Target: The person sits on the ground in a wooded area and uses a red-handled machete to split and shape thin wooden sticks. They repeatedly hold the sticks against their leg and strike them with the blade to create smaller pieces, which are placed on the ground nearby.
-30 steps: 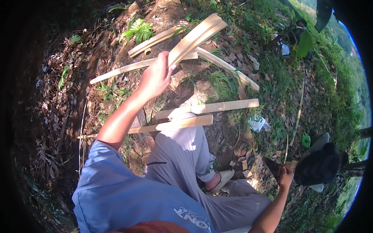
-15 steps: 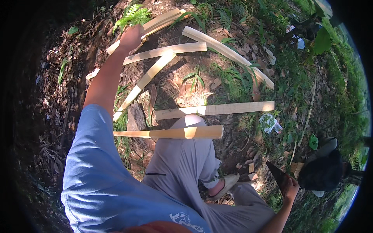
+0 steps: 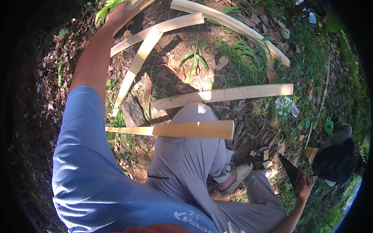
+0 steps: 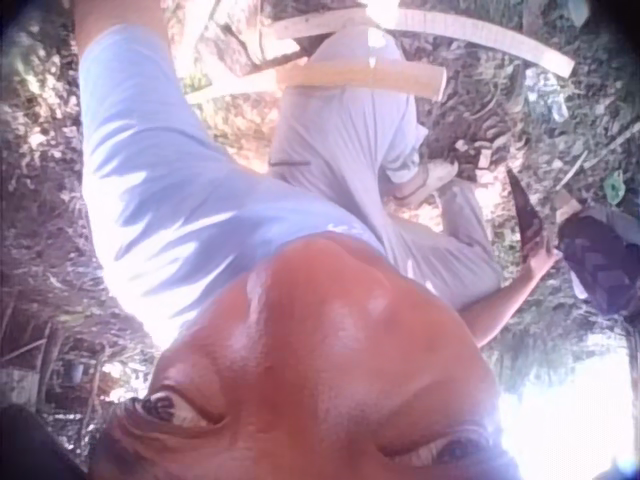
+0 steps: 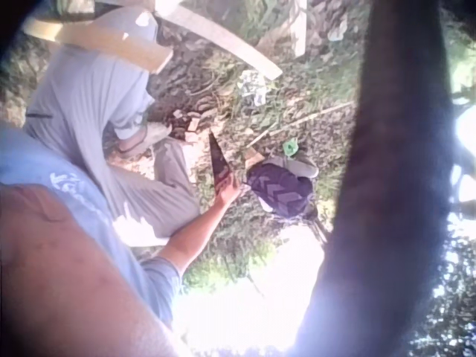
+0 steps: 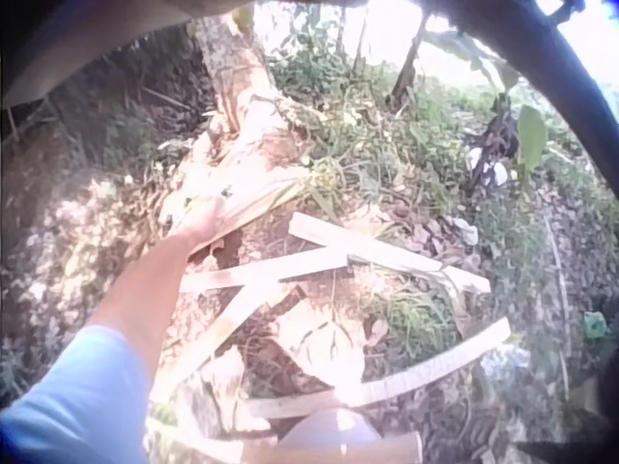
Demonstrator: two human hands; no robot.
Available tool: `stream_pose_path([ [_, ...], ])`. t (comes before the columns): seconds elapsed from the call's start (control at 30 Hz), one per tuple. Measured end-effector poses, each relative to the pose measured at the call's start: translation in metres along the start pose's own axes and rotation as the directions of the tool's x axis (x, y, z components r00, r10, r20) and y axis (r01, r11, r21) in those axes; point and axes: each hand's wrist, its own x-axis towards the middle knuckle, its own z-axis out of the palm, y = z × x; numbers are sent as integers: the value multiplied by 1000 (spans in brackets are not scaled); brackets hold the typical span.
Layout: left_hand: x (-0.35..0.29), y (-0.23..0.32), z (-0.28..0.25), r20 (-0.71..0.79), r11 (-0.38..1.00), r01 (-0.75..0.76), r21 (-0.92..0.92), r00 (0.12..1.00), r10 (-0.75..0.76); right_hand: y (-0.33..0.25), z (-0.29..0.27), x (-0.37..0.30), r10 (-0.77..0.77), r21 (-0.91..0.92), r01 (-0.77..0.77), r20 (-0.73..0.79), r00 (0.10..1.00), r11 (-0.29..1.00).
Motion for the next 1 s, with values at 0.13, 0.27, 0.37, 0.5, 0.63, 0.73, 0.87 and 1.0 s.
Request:
stream_pose_path([
  [0.13,30,-61,56,91,997,-29,-70,995,35,6,-8,10,-24,10,23,11,1000,1000],
  [0.27,26,-73,45,124,999,-7,48,992,1,-19,10,6,-58,-37,62,97,994,997],
  [0.37,9,-20,30,26,960,92,266,994,-103,-22,11,-4,22,47,-25,63,998,999],
  [0.5,-44,33,13,-485,993,-98,-62,873,56,-16,10,-1,-6,55,2,75,997,999],
  [0.63,-161,138,-72,-340,937,-186,-296,937,79,-42,16,-17,42,79,-49,84,996,996],
  [0.73,-236,188,-112,-229,912,-221,-346,962,146,-48,21,-17,-22,82,16,77,997,997],
  [0.87,-338,221,-152,81,848,-228,-479,950,302,-54,17,-11,-78,127,67,80,994,990],
  [1.0,-453,281,-159,270,606,-249,-756,725,634,-43,12,-5,-173,137,164,55,983,977],
])
